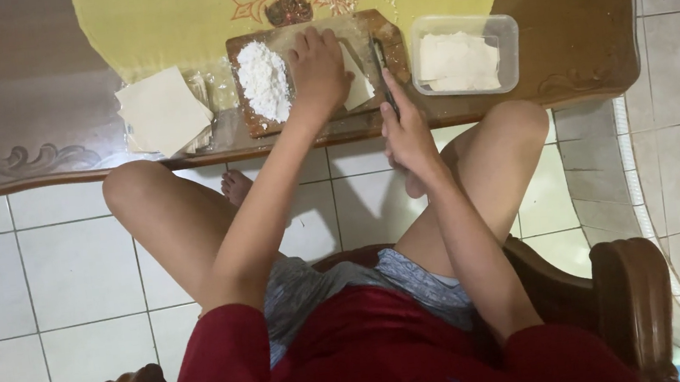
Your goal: Trimming the edges of thin sheets on a wooden board using a knife.
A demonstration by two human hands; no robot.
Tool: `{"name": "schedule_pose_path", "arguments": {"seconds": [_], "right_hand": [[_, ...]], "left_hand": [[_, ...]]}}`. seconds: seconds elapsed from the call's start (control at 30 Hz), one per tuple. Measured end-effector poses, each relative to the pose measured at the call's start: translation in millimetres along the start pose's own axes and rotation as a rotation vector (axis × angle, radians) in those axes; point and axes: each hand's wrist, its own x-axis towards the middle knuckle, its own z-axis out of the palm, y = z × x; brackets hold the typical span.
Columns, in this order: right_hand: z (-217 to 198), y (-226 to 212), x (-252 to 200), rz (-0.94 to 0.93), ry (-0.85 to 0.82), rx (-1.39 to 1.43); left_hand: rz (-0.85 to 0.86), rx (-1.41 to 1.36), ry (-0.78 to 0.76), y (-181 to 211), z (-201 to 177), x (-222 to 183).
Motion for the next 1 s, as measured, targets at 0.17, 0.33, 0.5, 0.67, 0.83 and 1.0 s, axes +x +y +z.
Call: {"name": "schedule_pose_path", "arguments": {"seconds": [0.17, 0.33, 0.5, 0.67, 0.83, 1.0], "right_hand": [[-0.8, -3.3, 0.3, -0.011, 0.022, 0.042], [-2.5, 3.1, 6.2, -0.057, 0.042, 0.060], [-5.1, -0.3, 4.3, -0.048, 0.029, 0.055], [0.5, 0.7, -1.6, -0.033, 0.011, -0.010], [14.9, 7.2, -11.2, 0.028, 0.004, 0.008], [35.3, 4.2, -21.0, 0.022, -0.051, -0.059]], "left_hand": [[-0.028, -0.058, -0.046, 0.7, -7.3, -4.4], [0.066, -0.160, 0.006, -9.5, 1.8, -3.5], [-0.106, -0.804, -0.098, -12.3, -52.0, -31.2], [-0.131, -1.000, -0.033, -20.8, -47.3, -45.4], [-0.040, -0.795, -0.071, -25.8, -51.0, -67.5], [-0.039, -0.514, 0.048, -35.2, -28.2, -65.0]]}}
